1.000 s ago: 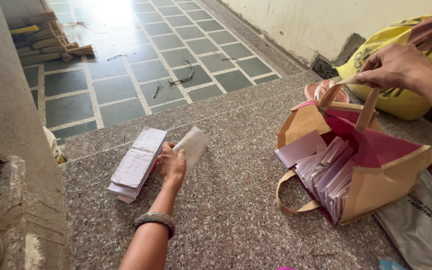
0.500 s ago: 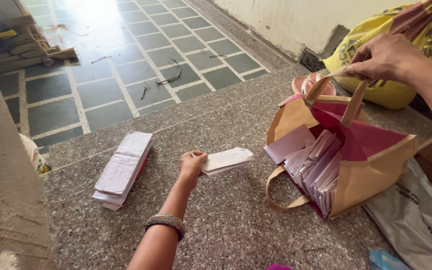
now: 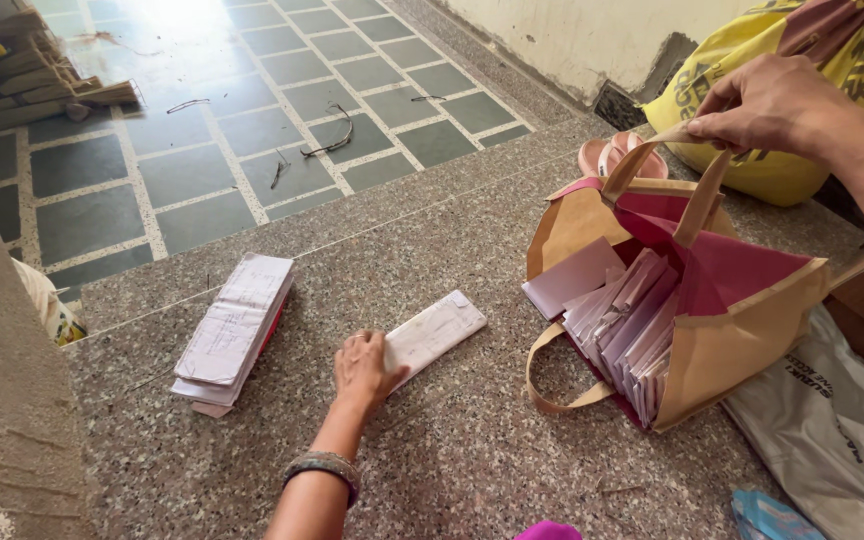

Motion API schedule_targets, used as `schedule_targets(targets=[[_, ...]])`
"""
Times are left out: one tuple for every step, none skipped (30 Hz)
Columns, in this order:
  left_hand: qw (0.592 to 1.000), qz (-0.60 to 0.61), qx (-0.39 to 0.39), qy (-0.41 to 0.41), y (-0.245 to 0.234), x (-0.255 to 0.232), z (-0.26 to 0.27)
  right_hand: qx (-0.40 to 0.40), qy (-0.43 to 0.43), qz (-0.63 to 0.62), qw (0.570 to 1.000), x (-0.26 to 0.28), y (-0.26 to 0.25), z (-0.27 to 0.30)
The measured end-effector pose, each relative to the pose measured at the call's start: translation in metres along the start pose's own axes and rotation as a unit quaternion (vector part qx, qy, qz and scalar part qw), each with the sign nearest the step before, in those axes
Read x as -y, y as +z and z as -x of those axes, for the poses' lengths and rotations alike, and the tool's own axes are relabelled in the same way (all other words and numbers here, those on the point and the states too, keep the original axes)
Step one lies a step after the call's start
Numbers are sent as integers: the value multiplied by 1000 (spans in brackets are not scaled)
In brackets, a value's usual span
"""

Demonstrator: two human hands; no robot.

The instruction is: The person takes folded white papers from a brown tote bag and places them into a neat stack on the tiled floor. The person repeats this process, handling the papers one by one to build a pile next to the bag.

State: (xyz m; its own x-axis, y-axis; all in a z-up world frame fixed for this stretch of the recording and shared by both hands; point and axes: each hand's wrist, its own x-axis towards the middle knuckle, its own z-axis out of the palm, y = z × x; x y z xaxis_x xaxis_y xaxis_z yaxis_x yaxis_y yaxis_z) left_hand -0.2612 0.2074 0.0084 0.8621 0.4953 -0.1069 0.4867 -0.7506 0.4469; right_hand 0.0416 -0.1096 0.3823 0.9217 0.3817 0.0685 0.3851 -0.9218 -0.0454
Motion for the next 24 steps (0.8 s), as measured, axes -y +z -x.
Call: schedule_targets(targets=[[999,-26,-9,37,-4,-3,5,0,1,2,1000,1,1,0],[998,-46,3,42,-8,-7,7,-1,2,5,1000,2,2,0],[997,-66,14,48,-11,-10,7,-2,3,7,1000,3,3,1],[994,-86,25,55,-13,-12,7,-2,2,2,1000,3,4,1],[991,-106,37,71,-13,-12,8,-3,2,-3,1000,3,4,2],[987,-125,47,88,-12,-10,8,-5,1,-8,1000,3,3,1],[982,-144,58,104,-9,-9,7,-6,0,0,1000,3,4,1],[981,-148,43,115,-4,-7,4,-6,-1,7,1000,4,5,1],[980,-151,28,126,1,-7,1,-6,-2,14,1000,4,5,1],[978,-154,13,137,6,-6,-1,-4,-5,9,1000,4,5,1],[981,-133,20,136,7,-5,-2,-2,-7,4,1000,3,4,0],[984,-112,26,136,7,-5,-4,-1,-9,0,1000,3,3,1],[986,-91,32,135,4,-7,-5,1,-7,2,1000,3,3,1],[992,-55,50,99,0,-8,-7,1,-6,4,1000,4,2,1],[995,-19,69,63,-6,-9,-10,2,-5,6,1000,4,2,2],[996,16,87,28,-10,-11,-14,3,-4,6,1000,4,1,2],[998,37,57,15,-16,-11,-21,4,-2,7,1000,3,1,3],[998,57,27,1,-21,-10,-28,6,-1,8,1000,3,1,3],[997,77,-2,-12,-24,-9,-33,5,-3,10,1000,1,1,3],[992,118,13,-46,-24,-7,-34,3,-5,11,1000,0,1,3],[984,159,29,-80,-23,-3,-34,2,-7,12,1000,-2,1,2],[972,200,46,-114,-20,-1,-34,0,-7,14,1000,-3,1,1],[975,198,8,-100,-17,2,-36,-2,-7,15,1000,-4,1,0],[976,196,-29,-85,-13,5,-37,-3,-6,16,1000,-5,2,-1]])
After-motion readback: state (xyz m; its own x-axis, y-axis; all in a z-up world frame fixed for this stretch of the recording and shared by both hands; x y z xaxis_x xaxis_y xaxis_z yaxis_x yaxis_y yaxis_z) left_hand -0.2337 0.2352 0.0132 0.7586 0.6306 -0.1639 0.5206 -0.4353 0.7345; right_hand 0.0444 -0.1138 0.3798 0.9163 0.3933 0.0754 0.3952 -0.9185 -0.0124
